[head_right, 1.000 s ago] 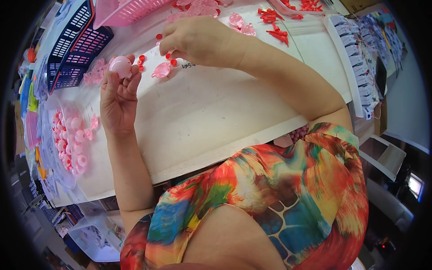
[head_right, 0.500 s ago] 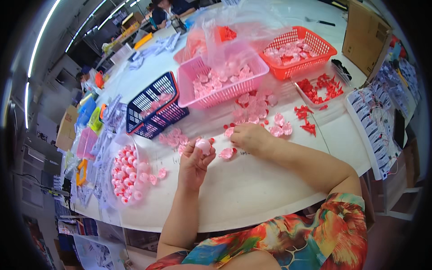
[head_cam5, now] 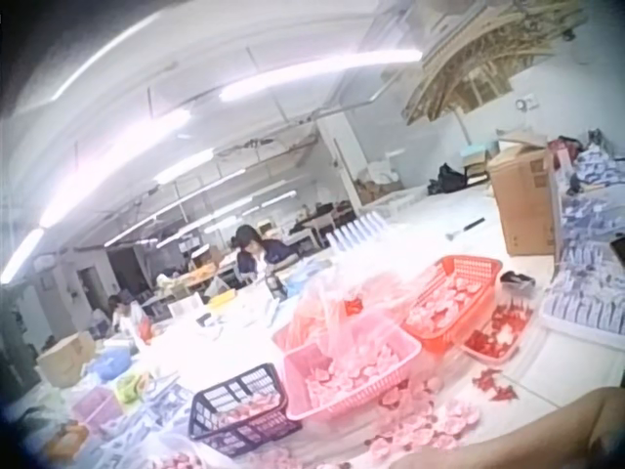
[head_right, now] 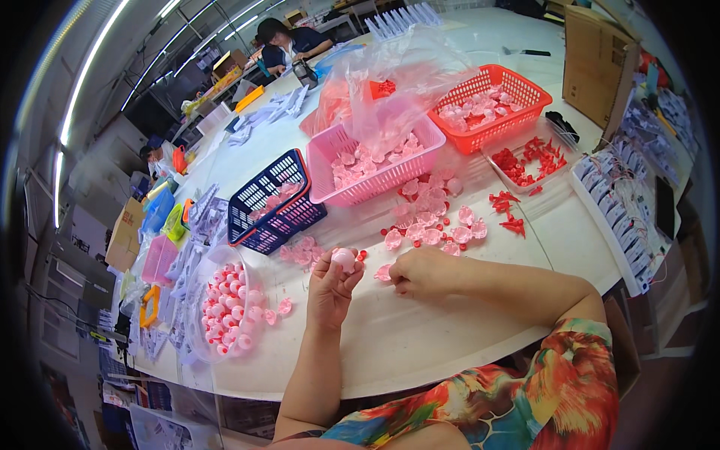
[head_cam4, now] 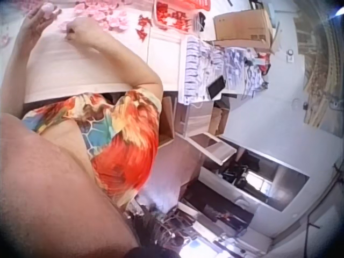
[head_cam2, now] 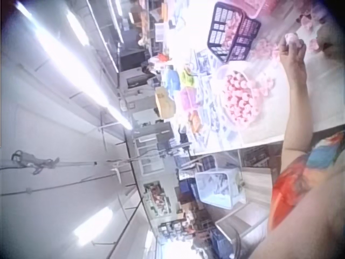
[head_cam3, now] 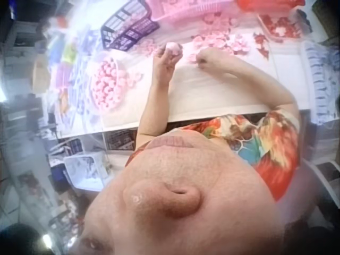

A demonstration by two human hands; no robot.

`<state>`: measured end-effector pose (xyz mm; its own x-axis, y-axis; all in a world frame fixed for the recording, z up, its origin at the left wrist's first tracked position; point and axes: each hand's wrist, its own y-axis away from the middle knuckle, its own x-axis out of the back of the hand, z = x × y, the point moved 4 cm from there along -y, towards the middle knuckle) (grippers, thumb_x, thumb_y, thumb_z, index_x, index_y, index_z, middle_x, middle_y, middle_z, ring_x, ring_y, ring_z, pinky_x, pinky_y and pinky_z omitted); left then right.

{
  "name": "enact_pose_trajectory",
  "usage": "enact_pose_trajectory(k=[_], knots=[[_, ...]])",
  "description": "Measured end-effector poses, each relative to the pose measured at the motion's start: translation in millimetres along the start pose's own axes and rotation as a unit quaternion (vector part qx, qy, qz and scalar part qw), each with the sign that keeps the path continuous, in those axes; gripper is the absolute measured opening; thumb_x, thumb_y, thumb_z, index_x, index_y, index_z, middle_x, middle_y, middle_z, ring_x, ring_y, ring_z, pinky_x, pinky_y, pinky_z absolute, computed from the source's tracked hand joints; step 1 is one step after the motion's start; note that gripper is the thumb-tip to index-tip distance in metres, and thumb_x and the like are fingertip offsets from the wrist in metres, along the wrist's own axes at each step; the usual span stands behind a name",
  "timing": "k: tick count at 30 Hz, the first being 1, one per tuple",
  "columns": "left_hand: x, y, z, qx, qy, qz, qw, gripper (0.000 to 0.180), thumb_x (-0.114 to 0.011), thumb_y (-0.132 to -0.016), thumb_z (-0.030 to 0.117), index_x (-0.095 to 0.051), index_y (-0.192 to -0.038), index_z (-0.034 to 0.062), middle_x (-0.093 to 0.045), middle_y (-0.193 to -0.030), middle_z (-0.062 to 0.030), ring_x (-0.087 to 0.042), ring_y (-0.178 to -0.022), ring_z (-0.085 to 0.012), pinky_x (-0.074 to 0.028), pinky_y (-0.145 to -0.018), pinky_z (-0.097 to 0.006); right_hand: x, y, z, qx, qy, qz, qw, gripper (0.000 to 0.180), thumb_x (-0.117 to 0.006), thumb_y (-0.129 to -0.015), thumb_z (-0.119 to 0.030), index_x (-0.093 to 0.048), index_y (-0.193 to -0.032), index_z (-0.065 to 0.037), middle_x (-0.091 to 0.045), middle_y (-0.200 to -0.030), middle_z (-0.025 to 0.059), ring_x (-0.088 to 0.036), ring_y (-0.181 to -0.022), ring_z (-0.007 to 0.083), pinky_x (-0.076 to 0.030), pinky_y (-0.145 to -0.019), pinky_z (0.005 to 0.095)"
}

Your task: The person assembles small pink plastic components by hand, attaching red connectors to them at a workbench.

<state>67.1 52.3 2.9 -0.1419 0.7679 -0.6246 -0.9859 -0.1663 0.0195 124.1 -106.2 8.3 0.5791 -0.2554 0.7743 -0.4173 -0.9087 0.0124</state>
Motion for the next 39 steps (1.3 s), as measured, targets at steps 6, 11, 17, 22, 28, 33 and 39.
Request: enact_pose_trajectory(k=[6, 11, 17, 22, 28, 33, 39], knots=[[0.0, 11.7, 2.6, -0.012, -0.005, 0.0, 1.0, 0.026, -0.052, -0.083, 0.01, -0.046, -0.106, 0.0004, -0.054, -0.104, -0.018, -0.06, -0.085, -0.0238, -0.053, -0.075, -0.03, 3.6, 9.7, -16.0, 0.035, 0.05, 0.024, 0.998, 0.017, -0.06, -0.069, -0.019, -0.061, -0.077, -0.005, -0.058, -0.075, 0.0115, -0.057, -0.073, 0.0264, -0.044, -0.066, 0.0381], [6.7, 6.0, -8.0, 0.017, -0.019, -0.003, 1.0, 0.033, -0.053, -0.082, 0.01, -0.043, -0.111, -0.001, -0.052, -0.106, -0.017, -0.058, -0.088, -0.0226, -0.05, -0.079, -0.033, -3.5, 7.8, -3.8, 0.057, 0.02, -0.002, 0.998, 0.011, -0.059, -0.068, -0.015, -0.061, -0.074, -0.006, -0.057, -0.074, 0.0104, -0.056, -0.07, 0.0272, -0.044, -0.063, 0.0373], [-3.1, 5.4, -1.3, 0.033, 0.013, -0.054, 0.998, 0.031, -0.057, -0.078, 0.007, -0.049, -0.108, 0.0011, -0.055, -0.103, -0.0166, -0.059, -0.085, -0.0222, -0.051, -0.077, -0.034, 12.5, -0.2, -5.5, 0.155, 0.143, 0.106, 0.972, 0.009, -0.062, -0.063, -0.012, -0.061, -0.071, -0.008, -0.058, -0.067, 0.0072, -0.055, -0.062, 0.0253, -0.044, -0.055, 0.0347], [-8.0, 6.6, -5.6, 0.062, -0.026, -0.061, 0.996, 0.035, -0.06, -0.076, 0.007, -0.05, -0.108, -0.0003, -0.056, -0.102, -0.0164, -0.059, -0.087, -0.0231, -0.052, -0.077, -0.035, 52.9, 0.3, -8.1, 0.162, -0.116, 0.25, 0.947, 0.01, -0.068, -0.07, -0.013, -0.064, -0.077, -0.007, -0.059, -0.068, -0.0001, -0.049, -0.056, 0.0074, -0.039, -0.049, 0.0227], [-20.1, 13.2, -13.5, 0.095, -0.119, -0.083, 0.985, 0.04, -0.068, -0.069, 0.013, -0.053, -0.104, -0.0011, -0.06, -0.092, -0.0108, -0.06, -0.081, -0.0175, -0.052, -0.073, -0.032, 46.9, 3.8, -12.4, 0.13, -0.203, 0.187, 0.952, 0.011, -0.066, -0.072, -0.004, -0.063, -0.082, -0.003, -0.059, -0.074, 0.0013, -0.05, -0.064, 0.0059, -0.037, -0.051, 0.0198], [-22.5, 15.5, -14.5, 0.099, -0.129, -0.095, 0.982, 0.035, -0.066, -0.072, 0.012, -0.055, -0.103, -0.0014, -0.061, -0.09, -0.0098, -0.06, -0.078, -0.0159, -0.052, -0.071, -0.03, 39.2, 1.8, -11.5, 0.152, -0.226, 0.158, 0.949, 0.014, -0.065, -0.073, -0.01, -0.065, -0.086, -0.005, -0.061, -0.076, 0.0017, -0.053, -0.065, 0.0082, -0.041, -0.055, 0.021], [-16.8, 15.7, -14.8, 0.101, -0.165, -0.119, 0.974, 0.043, -0.061, -0.076, 0.014, -0.048, -0.113, -0.0039, -0.059, -0.097, -0.0136, -0.06, -0.085, -0.0202, -0.053, -0.069, -0.031, 33.9, -0.4, -9.9, 0.16, -0.252, 0.135, 0.945, 0.014, -0.064, -0.074, -0.006, -0.064, -0.088, -0.003, -0.062, -0.079, 0.0046, -0.057, -0.073, 0.0113, -0.047, -0.064, 0.0231]])
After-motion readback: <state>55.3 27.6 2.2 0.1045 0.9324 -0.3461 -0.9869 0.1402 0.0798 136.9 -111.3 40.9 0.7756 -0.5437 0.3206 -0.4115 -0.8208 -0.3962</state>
